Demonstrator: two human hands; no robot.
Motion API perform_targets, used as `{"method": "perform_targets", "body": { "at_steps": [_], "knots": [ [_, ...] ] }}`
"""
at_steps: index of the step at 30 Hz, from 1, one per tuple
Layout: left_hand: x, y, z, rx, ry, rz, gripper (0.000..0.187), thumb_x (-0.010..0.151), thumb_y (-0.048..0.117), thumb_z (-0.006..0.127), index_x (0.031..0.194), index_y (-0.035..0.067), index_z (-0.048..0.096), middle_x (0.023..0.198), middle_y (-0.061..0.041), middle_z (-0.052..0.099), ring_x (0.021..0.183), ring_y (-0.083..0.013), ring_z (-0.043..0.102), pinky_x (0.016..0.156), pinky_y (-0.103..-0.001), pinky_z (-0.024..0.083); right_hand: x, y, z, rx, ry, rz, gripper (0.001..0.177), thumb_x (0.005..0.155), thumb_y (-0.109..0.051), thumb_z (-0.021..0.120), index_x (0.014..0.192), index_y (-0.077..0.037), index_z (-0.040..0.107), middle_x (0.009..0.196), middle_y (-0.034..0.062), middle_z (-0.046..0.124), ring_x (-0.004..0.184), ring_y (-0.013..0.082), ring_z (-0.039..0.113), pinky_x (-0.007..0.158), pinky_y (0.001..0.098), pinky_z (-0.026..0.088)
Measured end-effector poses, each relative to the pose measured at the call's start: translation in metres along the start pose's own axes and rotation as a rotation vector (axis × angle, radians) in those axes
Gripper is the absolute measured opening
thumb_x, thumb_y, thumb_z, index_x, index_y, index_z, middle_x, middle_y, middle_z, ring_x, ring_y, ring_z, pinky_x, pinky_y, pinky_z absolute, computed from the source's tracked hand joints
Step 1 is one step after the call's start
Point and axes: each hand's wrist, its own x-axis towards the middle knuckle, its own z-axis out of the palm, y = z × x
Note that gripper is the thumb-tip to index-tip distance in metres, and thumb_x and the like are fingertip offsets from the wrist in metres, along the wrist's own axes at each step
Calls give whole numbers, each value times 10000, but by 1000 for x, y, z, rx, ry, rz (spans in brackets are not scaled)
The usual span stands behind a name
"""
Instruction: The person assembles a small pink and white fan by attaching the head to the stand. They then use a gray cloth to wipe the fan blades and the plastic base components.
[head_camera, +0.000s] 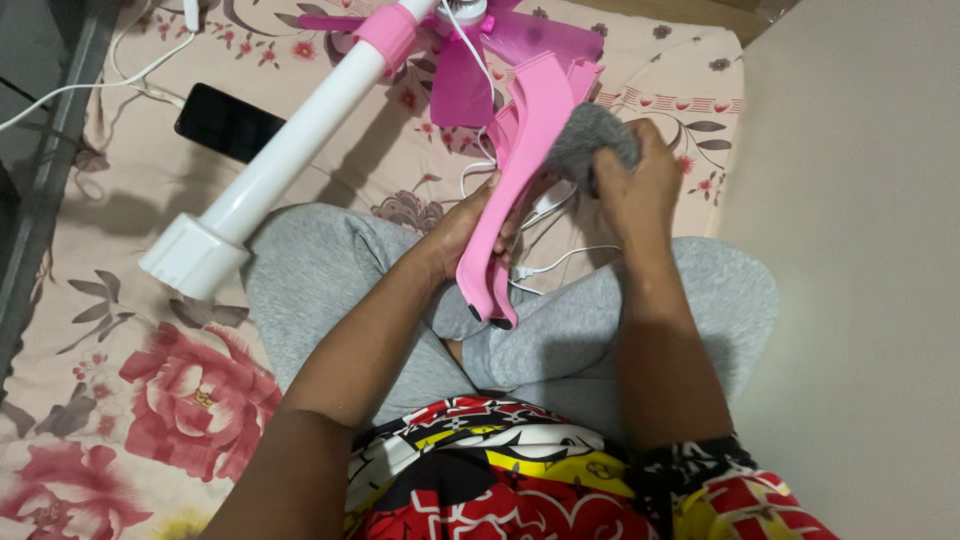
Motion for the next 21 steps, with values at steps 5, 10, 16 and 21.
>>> {"method": "perform_targets", "body": {
  "at_steps": [5, 10, 16, 21],
  "knots": [
    [7, -11, -3, 30, 55, -75, 500, 1075, 514, 426, 869, 78, 554, 632, -15, 514, 473, -145, 516, 449, -303, 468, -42, -28, 44, -100, -162, -401, 404, 823, -198, 733, 1191, -64, 630, 1195, 202, 680, 1053, 375, 687, 920, 448, 549],
    [-11, -17, 11, 145, 69, -174, 508, 1047, 630, 349, 900, 188, 552, 595, -7, 471, 435, -139, 476, 427, -304, 438, -13, -3, 56, -383, 136, -320, 529, 929, -198, 738, 1380, -22, 526, 1317, 228, 593, 1082, 429, 653, 919, 508, 513],
    [-13, -18, 12, 79, -83, -169, 632, 1047, 647, 323, 757, 113, 498, 565, -5, 438, 435, -130, 473, 454, -301, 454, 17, 27, 48, -285, 309, -235, 467, 1000, -167, 672, 1351, 73, 479, 1558, 300, 386, 1432, 460, 409, 1200, 503, 345],
    [-9, -18, -1, 31, -46, -157, 628, 1078, 610, 328, 751, 96, 480, 583, -13, 441, 446, -146, 473, 454, -303, 442, -22, 31, 76, -259, -101, -466, 498, 979, -138, 645, 1384, 73, 444, 1612, 273, 365, 1521, 462, 317, 1273, 498, 265]
  ]
}}
